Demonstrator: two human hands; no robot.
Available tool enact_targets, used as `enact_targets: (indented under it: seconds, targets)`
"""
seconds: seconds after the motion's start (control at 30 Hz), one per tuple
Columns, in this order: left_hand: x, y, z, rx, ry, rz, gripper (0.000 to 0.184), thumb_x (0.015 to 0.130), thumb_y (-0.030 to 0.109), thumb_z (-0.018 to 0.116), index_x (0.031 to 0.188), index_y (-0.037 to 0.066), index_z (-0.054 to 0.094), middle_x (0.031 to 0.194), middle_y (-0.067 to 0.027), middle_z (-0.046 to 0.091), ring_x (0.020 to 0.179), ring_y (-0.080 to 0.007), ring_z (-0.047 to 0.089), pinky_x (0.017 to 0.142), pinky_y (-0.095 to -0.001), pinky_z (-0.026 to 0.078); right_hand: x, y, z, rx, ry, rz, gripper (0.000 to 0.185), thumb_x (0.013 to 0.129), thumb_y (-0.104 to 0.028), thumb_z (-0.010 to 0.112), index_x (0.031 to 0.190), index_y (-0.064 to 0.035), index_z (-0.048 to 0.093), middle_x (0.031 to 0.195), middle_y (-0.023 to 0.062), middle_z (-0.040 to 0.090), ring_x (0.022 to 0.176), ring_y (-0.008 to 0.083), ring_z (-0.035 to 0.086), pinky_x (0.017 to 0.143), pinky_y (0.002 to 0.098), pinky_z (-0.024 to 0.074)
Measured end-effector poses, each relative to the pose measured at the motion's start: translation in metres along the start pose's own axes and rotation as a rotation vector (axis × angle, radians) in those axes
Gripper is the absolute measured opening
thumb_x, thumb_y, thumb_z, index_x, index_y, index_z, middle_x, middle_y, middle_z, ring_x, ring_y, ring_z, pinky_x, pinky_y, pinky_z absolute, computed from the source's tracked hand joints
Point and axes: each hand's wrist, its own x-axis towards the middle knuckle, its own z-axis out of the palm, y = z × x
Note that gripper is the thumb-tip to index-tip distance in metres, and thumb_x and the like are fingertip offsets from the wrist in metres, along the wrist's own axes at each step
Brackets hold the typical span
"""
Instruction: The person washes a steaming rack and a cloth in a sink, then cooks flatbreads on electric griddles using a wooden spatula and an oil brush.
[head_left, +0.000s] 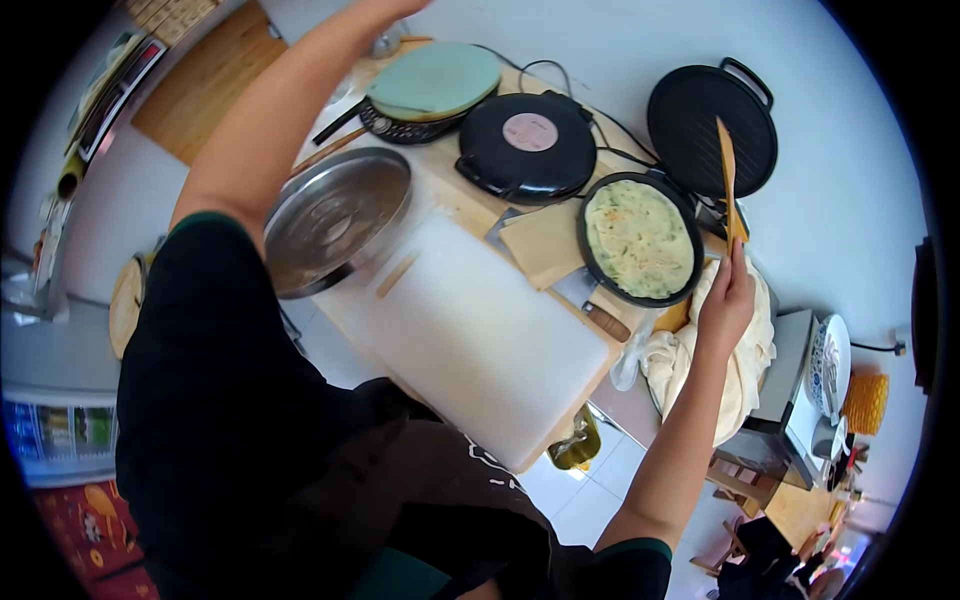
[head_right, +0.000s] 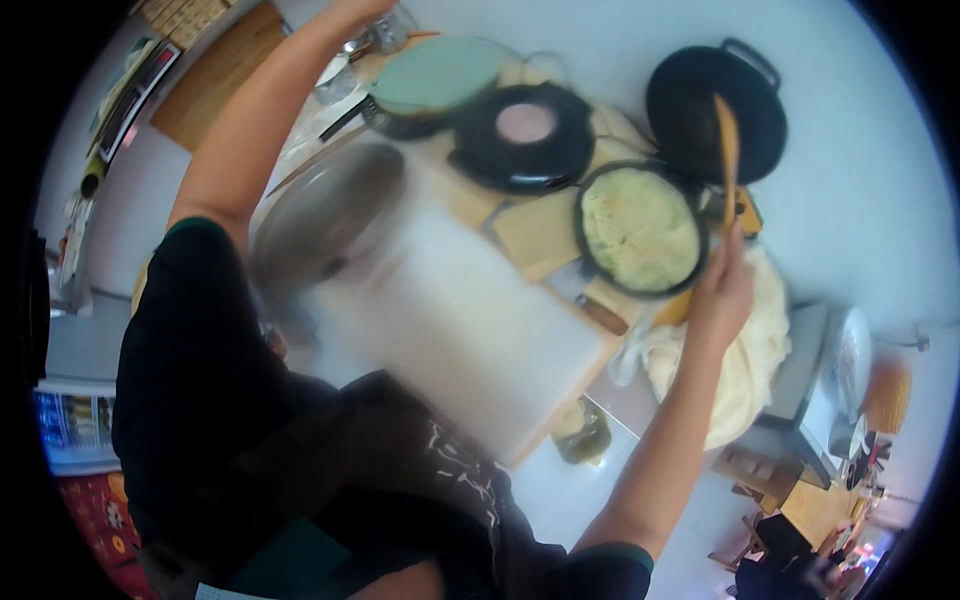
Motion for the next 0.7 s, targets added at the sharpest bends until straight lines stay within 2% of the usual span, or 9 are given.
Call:
enact_targets:
  seconds: [0.03, 0.13, 0.2, 0.23, 0.33, 0.4, 0.43, 0.5, 0.7]
  targets:
    - [-0.035, -0.005, -0.034, 0.022, -0.018, -0.141, 0.045, 0.091, 0.035, 0.056, 0.126, 0.006, 0.059, 0.126, -0.0229, 0.058, 0.119, -0.0383, 0.053, 0.103, -0.0401, 0.041, -0.013, -0.004, -0.005, 0.033, -0.025, -0.007, 0.034, 0.098, -0.018, 0.052, 0.132, -0.0132, 0.059, 0.083, 0.0144, 0.06, 0.075, 0.025, 0.059, 0.069, 0.0345, 0.046]
    - [-0.165, -0.093, -0.101, 0.283, 0.0, -0.268, 0.042, 0.089, 0.042, 0.054, 0.123, 0.021, 0.064, 0.126, -0.0073, 0.062, 0.124, -0.0314, 0.05, 0.1, -0.062, 0.031, -0.072, -0.003, 0.001, 0.101, -0.091, -0.065, 0.036, 0.098, -0.016, 0.054, 0.133, -0.0166, 0.057, 0.078, 0.0126, 0.053, 0.071, 0.0231, 0.054, 0.068, 0.0334, 0.0451]
    - [-0.222, -0.062, -0.135, 0.603, 0.041, -0.134, 0.033, 0.086, 0.023, 0.063, 0.118, 0.014, 0.066, 0.116, -0.0127, 0.065, 0.111, -0.0297, 0.059, 0.097, -0.0427, 0.041, -0.114, 0.0, 0.007, 0.164, -0.153, -0.125, 0.036, 0.097, -0.014, 0.054, 0.132, -0.015, 0.058, 0.079, 0.0132, 0.053, 0.071, 0.0238, 0.053, 0.069, 0.0342, 0.0451]
    - [-0.235, -0.05, -0.131, 0.52, 0.078, -0.032, 0.034, 0.081, 0.021, 0.067, 0.114, 0.016, 0.067, 0.108, -0.0088, 0.068, 0.102, -0.0291, 0.061, 0.092, -0.0421, 0.043, -0.13, -0.009, 0.006, 0.192, -0.204, -0.085, 0.035, 0.097, -0.013, 0.054, 0.132, -0.0141, 0.058, 0.079, 0.0132, 0.054, 0.071, 0.0241, 0.053, 0.069, 0.0344, 0.0451]
    - [-0.242, 0.002, -0.071, 0.016, -0.05, 0.176, 0.032, 0.071, 0.012, 0.071, 0.103, 0.017, 0.07, 0.095, -0.0047, 0.069, 0.094, -0.0288, 0.062, 0.085, -0.0405, 0.046, -0.17, -0.022, 0.009, 0.218, -0.305, 0.007, 0.035, 0.097, -0.012, 0.053, 0.131, -0.0117, 0.058, 0.08, 0.0131, 0.054, 0.072, 0.0244, 0.052, 0.07, 0.0348, 0.0452]
    - [-0.233, 0.069, -0.032, 0.345, -0.388, 0.183, 0.024, 0.073, 0.02, 0.072, 0.097, 0.019, 0.069, 0.094, -0.0044, 0.066, 0.1, -0.0268, 0.059, 0.09, -0.0532, 0.039, -0.182, -0.033, 0.008, 0.192, -0.35, 0.098, 0.036, 0.097, -0.012, 0.052, 0.132, -0.0116, 0.058, 0.08, 0.0128, 0.054, 0.072, 0.0237, 0.052, 0.07, 0.0347, 0.0451]
    - [-0.236, 0.073, 0.005, 0.12, -0.372, 0.259, 0.024, 0.075, 0.027, 0.072, 0.098, 0.021, 0.07, 0.096, -0.0026, 0.065, 0.103, -0.0246, 0.058, 0.094, -0.0611, 0.032, -0.186, -0.039, 0.008, 0.204, -0.331, 0.103, 0.036, 0.097, -0.012, 0.052, 0.132, -0.0113, 0.057, 0.08, 0.0125, 0.054, 0.072, 0.0234, 0.052, 0.07, 0.0344, 0.045]
    - [-0.236, 0.075, 0.075, 0.192, -0.439, 0.445, 0.022, 0.076, 0.031, 0.071, 0.095, 0.02, 0.073, 0.095, -0.0014, 0.066, 0.103, -0.0229, 0.057, 0.1, -0.0653, 0.026, -0.193, -0.049, 0.006, 0.223, -0.295, 0.12, 0.036, 0.097, -0.012, 0.052, 0.133, -0.0108, 0.057, 0.08, 0.0117, 0.053, 0.072, 0.0226, 0.052, 0.07, 0.0336, 0.0449]
    - [-0.22, 0.072, 0.129, 0.326, -0.839, 0.387, 0.021, 0.081, 0.029, 0.068, 0.098, 0.018, 0.073, 0.099, -0.0015, 0.068, 0.113, -0.0237, 0.054, 0.109, -0.0682, 0.015, -0.222, -0.07, -0.007, 0.168, -0.271, 0.245, 0.036, 0.098, -0.012, 0.051, 0.133, -0.0077, 0.056, 0.08, 0.0091, 0.051, 0.072, 0.0189, 0.05, 0.071, 0.0303, 0.044]
